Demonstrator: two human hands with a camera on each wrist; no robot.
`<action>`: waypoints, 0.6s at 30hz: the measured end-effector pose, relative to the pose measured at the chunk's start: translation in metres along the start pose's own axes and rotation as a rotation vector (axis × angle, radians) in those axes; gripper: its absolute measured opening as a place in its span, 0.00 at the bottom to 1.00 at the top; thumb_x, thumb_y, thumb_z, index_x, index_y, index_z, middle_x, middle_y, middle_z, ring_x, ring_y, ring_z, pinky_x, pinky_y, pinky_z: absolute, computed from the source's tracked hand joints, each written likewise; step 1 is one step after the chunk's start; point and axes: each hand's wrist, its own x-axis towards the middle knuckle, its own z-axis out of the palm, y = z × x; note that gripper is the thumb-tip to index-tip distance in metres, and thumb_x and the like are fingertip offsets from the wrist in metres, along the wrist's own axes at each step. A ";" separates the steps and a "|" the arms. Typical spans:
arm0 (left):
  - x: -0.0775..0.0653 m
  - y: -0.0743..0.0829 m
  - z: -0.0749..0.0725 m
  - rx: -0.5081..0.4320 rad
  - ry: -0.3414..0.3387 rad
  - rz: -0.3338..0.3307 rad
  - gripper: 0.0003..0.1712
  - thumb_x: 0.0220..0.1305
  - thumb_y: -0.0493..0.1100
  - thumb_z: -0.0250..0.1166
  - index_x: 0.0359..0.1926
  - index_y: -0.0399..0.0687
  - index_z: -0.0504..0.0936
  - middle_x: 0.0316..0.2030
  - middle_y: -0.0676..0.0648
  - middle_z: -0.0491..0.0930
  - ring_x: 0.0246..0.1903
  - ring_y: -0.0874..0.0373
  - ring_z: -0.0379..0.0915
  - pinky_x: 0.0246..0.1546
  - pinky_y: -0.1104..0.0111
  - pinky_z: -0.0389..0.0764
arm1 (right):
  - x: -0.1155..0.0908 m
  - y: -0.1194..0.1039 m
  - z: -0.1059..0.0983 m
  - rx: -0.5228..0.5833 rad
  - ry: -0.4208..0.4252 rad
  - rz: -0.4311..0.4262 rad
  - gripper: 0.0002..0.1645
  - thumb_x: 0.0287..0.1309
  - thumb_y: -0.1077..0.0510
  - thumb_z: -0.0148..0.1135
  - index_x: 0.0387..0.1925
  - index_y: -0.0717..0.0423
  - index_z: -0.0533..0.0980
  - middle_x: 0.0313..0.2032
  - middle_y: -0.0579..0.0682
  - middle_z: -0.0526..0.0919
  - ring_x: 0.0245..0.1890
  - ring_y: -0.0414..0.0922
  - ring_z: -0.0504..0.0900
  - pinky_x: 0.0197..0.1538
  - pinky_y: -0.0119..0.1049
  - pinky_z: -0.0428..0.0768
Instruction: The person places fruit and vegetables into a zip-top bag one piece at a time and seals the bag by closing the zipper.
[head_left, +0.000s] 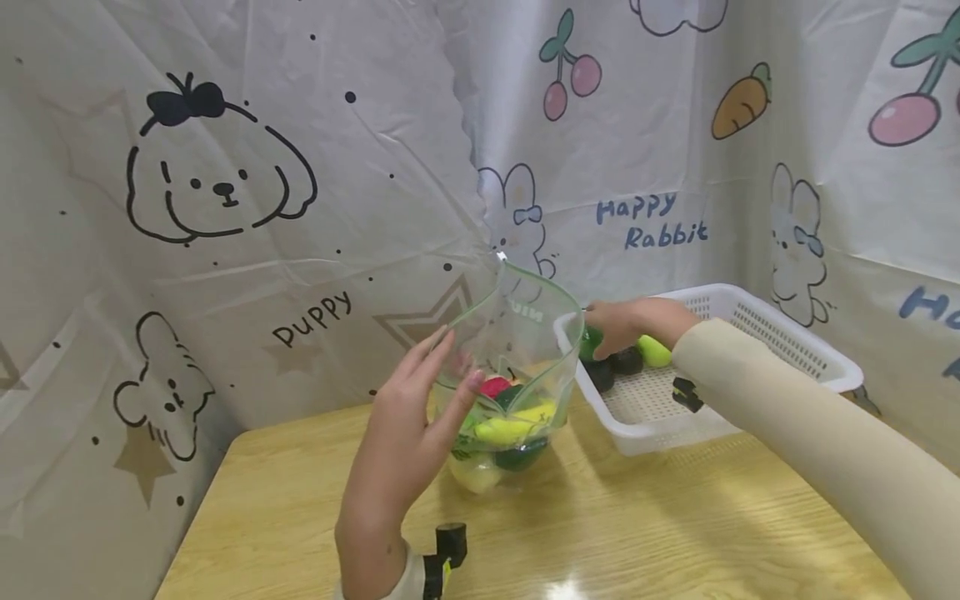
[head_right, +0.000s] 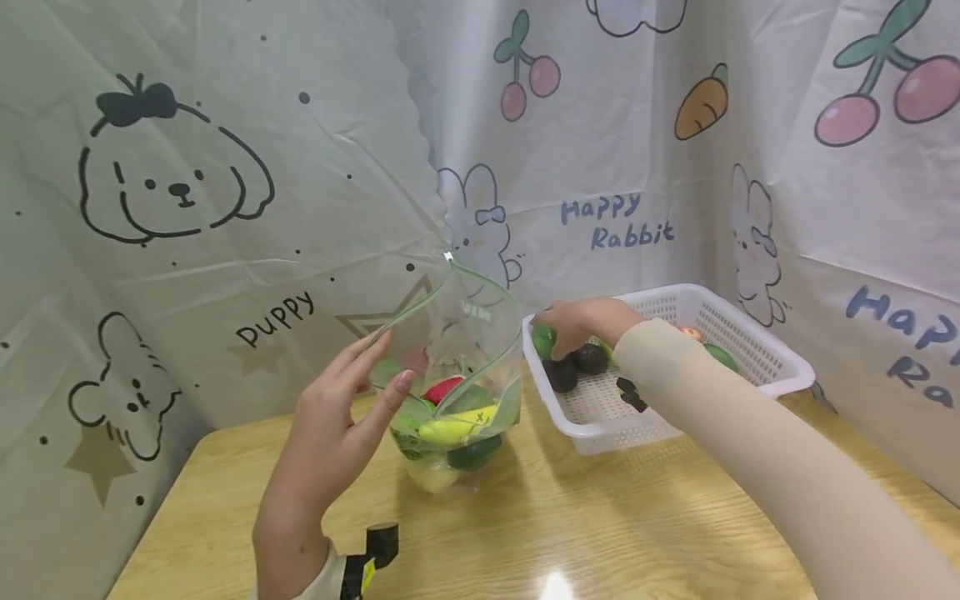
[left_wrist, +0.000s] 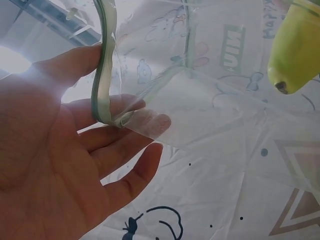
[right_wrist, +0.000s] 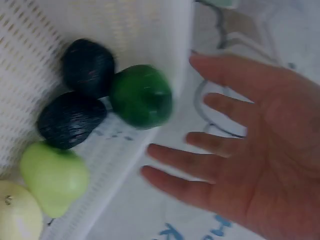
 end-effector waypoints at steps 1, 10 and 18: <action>0.000 0.000 0.000 -0.003 -0.003 -0.004 0.35 0.66 0.62 0.50 0.66 0.45 0.65 0.67 0.44 0.64 0.65 0.50 0.58 0.63 0.47 0.68 | 0.005 0.003 0.001 0.006 0.025 -0.011 0.34 0.49 0.63 0.62 0.61 0.64 0.67 0.58 0.71 0.66 0.56 0.61 0.66 0.62 0.61 0.68; -0.001 0.003 -0.001 -0.012 -0.012 -0.016 0.35 0.66 0.62 0.50 0.66 0.45 0.65 0.67 0.44 0.65 0.65 0.51 0.59 0.63 0.49 0.68 | 0.024 0.026 0.027 0.016 0.073 -0.021 0.28 0.43 0.64 0.66 0.51 0.64 0.72 0.44 0.62 0.77 0.41 0.52 0.74 0.52 0.51 0.78; -0.002 0.001 -0.005 -0.007 -0.012 -0.028 0.35 0.66 0.62 0.50 0.66 0.46 0.65 0.66 0.45 0.65 0.64 0.51 0.60 0.63 0.50 0.69 | 0.024 0.024 0.021 -0.027 0.030 0.013 0.31 0.44 0.62 0.67 0.54 0.63 0.71 0.36 0.57 0.76 0.32 0.47 0.75 0.39 0.45 0.81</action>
